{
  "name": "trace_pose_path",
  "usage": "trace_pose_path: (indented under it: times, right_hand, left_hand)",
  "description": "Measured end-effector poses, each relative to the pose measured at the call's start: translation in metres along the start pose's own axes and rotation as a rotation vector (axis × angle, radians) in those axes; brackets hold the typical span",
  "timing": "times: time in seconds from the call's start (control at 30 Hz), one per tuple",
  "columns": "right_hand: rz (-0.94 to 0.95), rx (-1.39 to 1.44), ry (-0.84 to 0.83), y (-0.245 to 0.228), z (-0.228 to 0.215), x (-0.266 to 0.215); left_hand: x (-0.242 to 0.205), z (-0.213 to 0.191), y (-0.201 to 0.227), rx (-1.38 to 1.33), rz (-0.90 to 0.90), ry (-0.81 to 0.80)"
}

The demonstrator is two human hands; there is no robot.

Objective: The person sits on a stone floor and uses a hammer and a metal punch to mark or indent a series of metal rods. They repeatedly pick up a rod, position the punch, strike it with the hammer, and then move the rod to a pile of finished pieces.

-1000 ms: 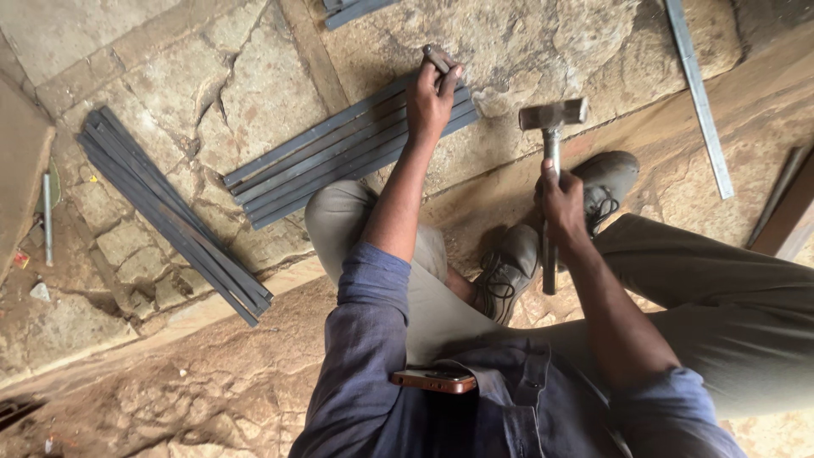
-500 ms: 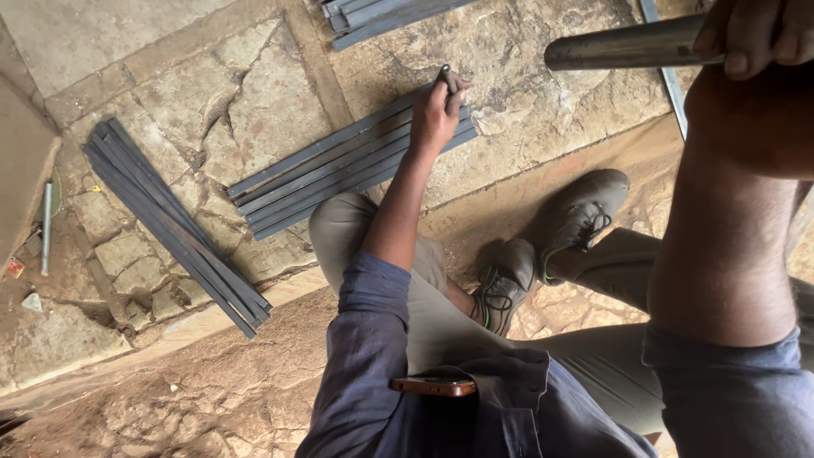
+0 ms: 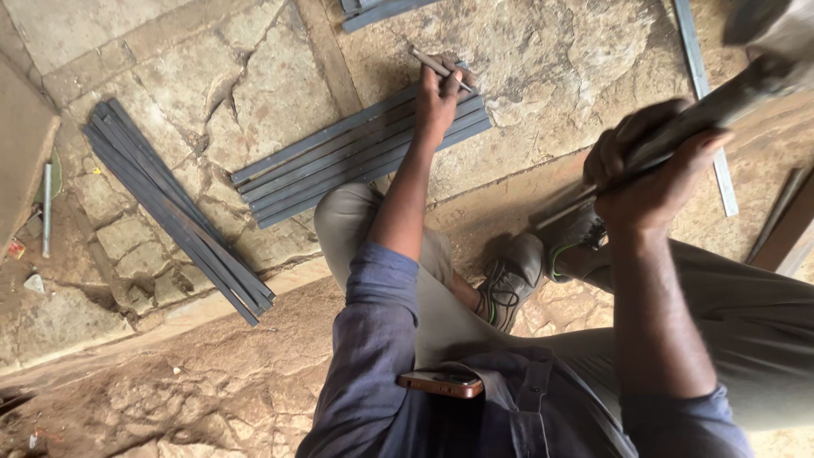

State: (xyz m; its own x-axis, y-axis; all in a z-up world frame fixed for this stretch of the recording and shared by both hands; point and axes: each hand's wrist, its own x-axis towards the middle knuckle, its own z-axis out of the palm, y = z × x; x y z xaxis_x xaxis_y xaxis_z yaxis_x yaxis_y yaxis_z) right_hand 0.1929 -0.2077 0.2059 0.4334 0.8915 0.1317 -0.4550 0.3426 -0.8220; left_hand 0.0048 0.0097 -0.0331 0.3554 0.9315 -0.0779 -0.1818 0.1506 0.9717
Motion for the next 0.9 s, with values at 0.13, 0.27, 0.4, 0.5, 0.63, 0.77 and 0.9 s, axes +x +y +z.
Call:
trace_pose_path:
  times: [0.13,0.27,0.4,0.5,0.63,0.77,0.9]
  right_hand:
    - [0.028,-0.073,0.120,0.008,-0.017,-0.026]
    - [0.060,-0.132,0.193,0.006,-0.026,-0.036]
    - [0.061,-0.127,0.199,0.007,-0.036,-0.038]
    - [0.036,-0.207,0.147,0.009,-0.040,-0.038]
    - [0.016,-0.243,0.100,0.011,-0.039,-0.037]
    - [0.072,-0.251,0.151,0.010,-0.040,-0.040]
    - [-0.004,-0.208,0.005,-0.003,-0.046,-0.031]
  left_hand:
    - [0.001,-0.002,0.011,-0.045,-0.098,0.021]
    - [0.001,-0.005,0.013,-0.044,-0.101,-0.001]
    - [0.000,-0.006,0.017,-0.034,-0.069,-0.035]
    - [-0.001,-0.006,0.017,0.009,-0.052,-0.044]
    - [0.001,-0.006,0.012,0.021,-0.007,-0.060]
    - [0.002,-0.004,0.005,0.208,0.046,-0.030]
    - [0.006,0.001,-0.001,0.478,0.376,-0.046]
